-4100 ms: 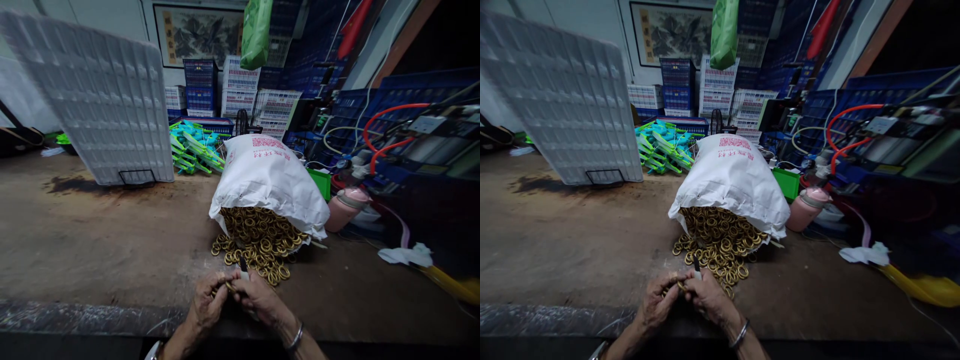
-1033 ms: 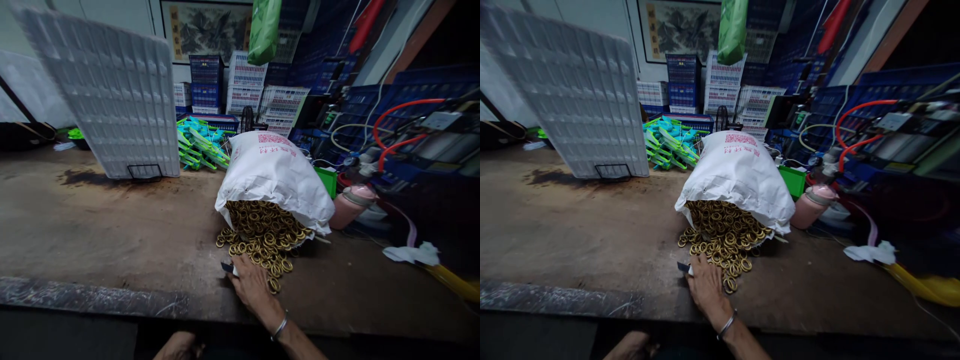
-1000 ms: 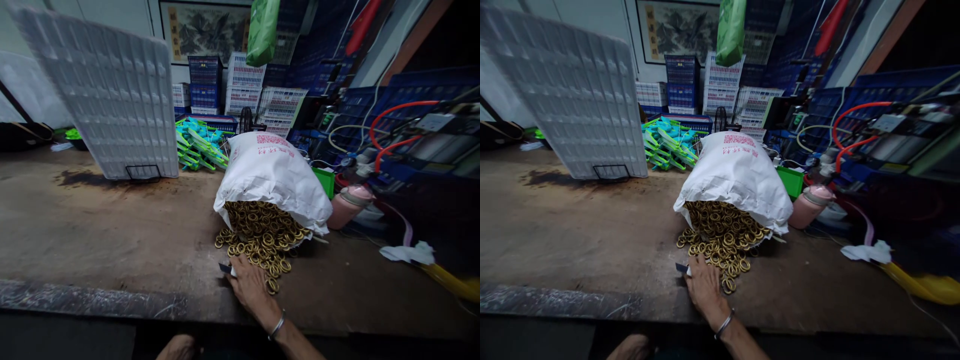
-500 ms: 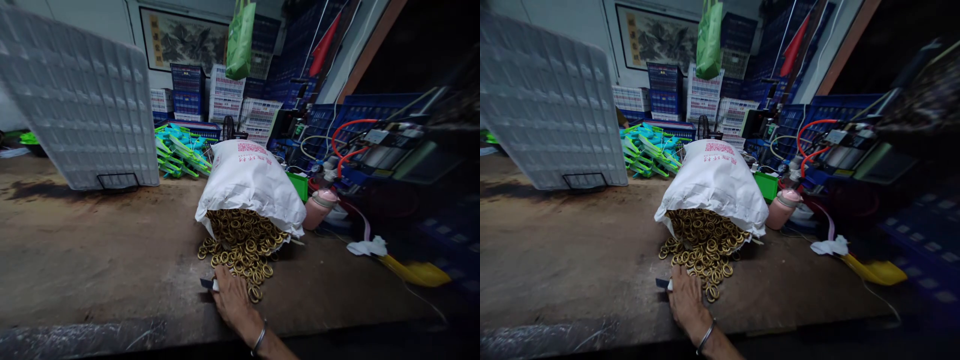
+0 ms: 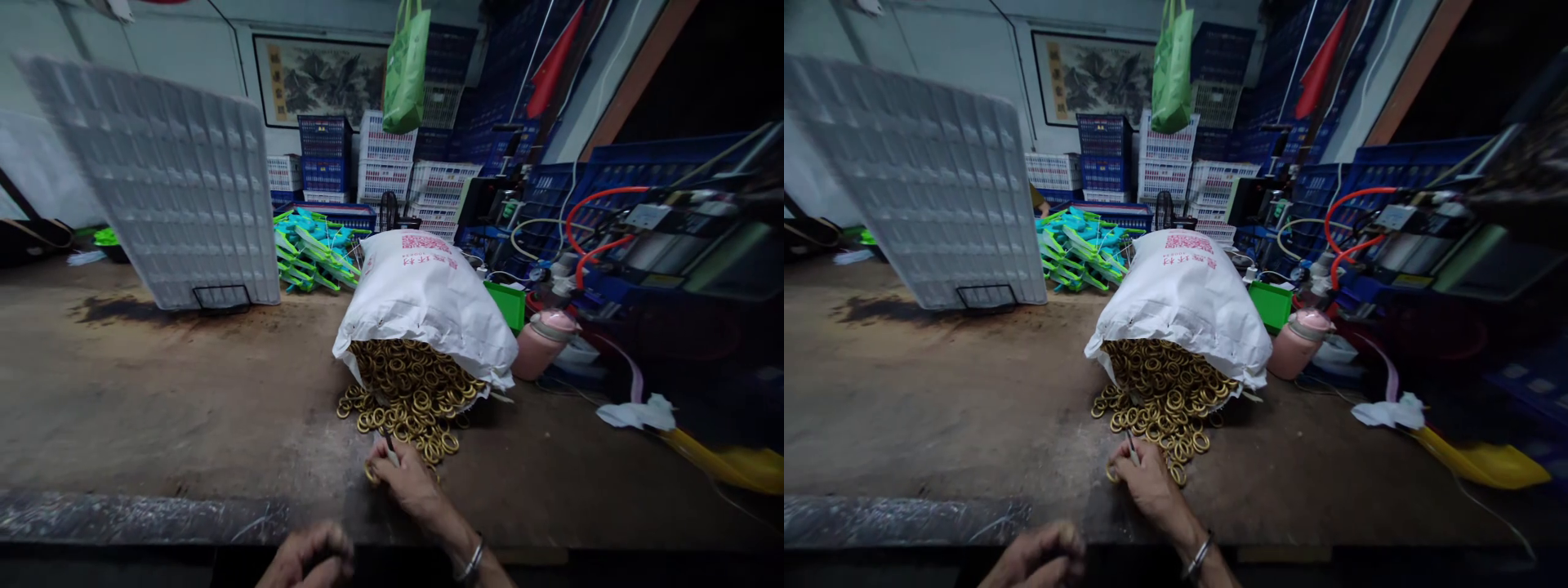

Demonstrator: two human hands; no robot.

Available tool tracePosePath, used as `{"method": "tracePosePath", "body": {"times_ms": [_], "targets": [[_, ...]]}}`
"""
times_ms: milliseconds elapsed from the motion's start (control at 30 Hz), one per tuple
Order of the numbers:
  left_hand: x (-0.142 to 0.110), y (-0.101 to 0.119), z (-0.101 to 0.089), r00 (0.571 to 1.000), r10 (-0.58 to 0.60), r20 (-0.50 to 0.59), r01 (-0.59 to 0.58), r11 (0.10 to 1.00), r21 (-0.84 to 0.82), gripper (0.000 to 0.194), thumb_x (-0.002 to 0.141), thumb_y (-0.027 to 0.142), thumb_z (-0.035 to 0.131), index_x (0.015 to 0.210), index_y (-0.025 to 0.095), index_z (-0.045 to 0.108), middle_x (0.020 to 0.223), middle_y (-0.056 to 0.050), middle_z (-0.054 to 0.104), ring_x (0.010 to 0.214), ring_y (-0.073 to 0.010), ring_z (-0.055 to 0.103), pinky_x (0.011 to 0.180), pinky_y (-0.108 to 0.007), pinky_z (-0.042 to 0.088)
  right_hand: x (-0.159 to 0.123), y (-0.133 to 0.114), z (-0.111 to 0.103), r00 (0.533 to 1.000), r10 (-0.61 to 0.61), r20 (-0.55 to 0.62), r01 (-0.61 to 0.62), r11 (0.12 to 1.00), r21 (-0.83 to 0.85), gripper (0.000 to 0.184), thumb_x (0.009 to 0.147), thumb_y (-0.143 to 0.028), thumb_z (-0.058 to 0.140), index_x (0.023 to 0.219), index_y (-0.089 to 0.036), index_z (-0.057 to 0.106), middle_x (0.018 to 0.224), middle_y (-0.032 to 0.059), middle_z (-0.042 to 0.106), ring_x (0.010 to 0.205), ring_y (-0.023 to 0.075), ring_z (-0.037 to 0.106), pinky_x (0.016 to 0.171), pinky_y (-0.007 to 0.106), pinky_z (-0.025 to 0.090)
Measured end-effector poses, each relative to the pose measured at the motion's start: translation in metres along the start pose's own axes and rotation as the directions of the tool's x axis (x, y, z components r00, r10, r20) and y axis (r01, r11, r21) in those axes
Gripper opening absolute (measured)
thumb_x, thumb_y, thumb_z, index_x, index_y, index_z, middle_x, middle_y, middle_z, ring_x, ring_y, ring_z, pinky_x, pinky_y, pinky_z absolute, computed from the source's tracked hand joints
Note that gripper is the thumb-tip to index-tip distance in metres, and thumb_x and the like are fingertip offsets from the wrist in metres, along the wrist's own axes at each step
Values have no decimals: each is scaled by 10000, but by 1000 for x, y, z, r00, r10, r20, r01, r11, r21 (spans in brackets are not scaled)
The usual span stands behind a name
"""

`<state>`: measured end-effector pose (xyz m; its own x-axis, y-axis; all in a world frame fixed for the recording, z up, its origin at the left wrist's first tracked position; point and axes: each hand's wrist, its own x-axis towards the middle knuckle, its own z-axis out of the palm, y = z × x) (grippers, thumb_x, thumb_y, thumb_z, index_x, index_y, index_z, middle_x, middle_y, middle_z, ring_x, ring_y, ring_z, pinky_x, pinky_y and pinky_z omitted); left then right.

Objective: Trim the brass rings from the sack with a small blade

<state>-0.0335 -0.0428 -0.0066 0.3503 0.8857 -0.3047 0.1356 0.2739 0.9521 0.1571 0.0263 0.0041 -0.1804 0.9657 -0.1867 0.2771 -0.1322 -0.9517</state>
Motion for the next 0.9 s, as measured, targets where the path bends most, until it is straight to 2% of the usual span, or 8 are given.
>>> {"method": "tracePosePath", "body": {"times_ms": [100, 167, 300, 467, 567, 700, 800, 900], "targets": [[11, 15, 4, 971, 155, -180, -143, 987, 75, 320, 747, 389, 584, 1011, 209, 609, 765, -4, 581, 672, -127, 511, 619, -224, 430, -10, -6, 2, 998, 35, 51, -44, 982, 185, 92, 652, -248, 469, 645, -164, 508, 536, -58, 452, 512, 73, 389, 499, 191, 290], [20, 25, 12, 941, 241, -239, -222, 969, 105, 372, 747, 382, 574, 1069, 195, 582, 721, -2, 565, 598, -113, 486, 564, -214, 415, -17, -12, 2, 992, 77, 99, -102, 957, 271, 96, 651, -263, 476, 664, -170, 495, 522, -70, 456, 435, 50, 331, 421, 180, 229], [36, 35, 26, 893, 413, -180, -382, 906, 184, 267, 758, 335, 553, 961, 188, 647, 739, -31, 629, 666, -147, 557, 651, -248, 452, -28, -19, 2, 974, 143, 178, -201, 909, 366, 114, 649, -287, 494, 690, -187, 459, 511, -95, 454, 332, 18, 207, 340, 178, 109], [47, 28, 29, 826, 534, -183, -483, 836, 259, 197, 775, 302, 534, 842, 188, 679, 725, -36, 674, 678, -162, 598, 680, -259, 468, -28, -19, 6, 950, 208, 234, -294, 852, 434, 149, 642, -298, 488, 740, -212, 415, 512, -107, 447, 317, 17, 185, 339, 166, 110], [50, 25, 23, 811, 538, -230, -463, 831, 310, 178, 771, 303, 541, 777, 191, 679, 673, -25, 670, 643, -157, 593, 649, -248, 460, -22, -16, 8, 971, 190, 145, -227, 920, 320, 159, 689, -358, 470, 721, -209, 425, 512, -90, 449, 345, 36, 244, 365, 174, 175], [53, 28, 14, 794, 528, -301, -402, 827, 392, 121, 721, 294, 594, 700, 204, 671, 643, -29, 666, 616, -164, 585, 612, -250, 439, -15, -13, 5, 995, -20, -101, 25, 999, 45, 243, 768, -403, 438, 650, -192, 451, 528, -55, 445, 521, 89, 416, 527, 207, 319], [58, 30, 12, 792, 540, -283, -397, 810, 432, 82, 698, 256, 604, 662, 207, 660, 590, -22, 635, 557, -150, 548, 565, -242, 407, -13, -14, 4, 982, -151, -111, 128, 974, -187, 304, 816, -450, 400, 672, -192, 472, 566, -48, 443, 558, 100, 410, 544, 219, 294], [64, 34, 14, 798, 545, -257, -411, 804, 429, 88, 691, 235, 590, 620, 198, 626, 553, -5, 582, 526, -133, 496, 540, -232, 380, -11, -16, 5, 985, -155, -78, 128, 952, -278, 310, 810, -458, 430, 664, -189, 481, 579, -53, 424, 564, 97, 383, 533, 219, 265]]}}
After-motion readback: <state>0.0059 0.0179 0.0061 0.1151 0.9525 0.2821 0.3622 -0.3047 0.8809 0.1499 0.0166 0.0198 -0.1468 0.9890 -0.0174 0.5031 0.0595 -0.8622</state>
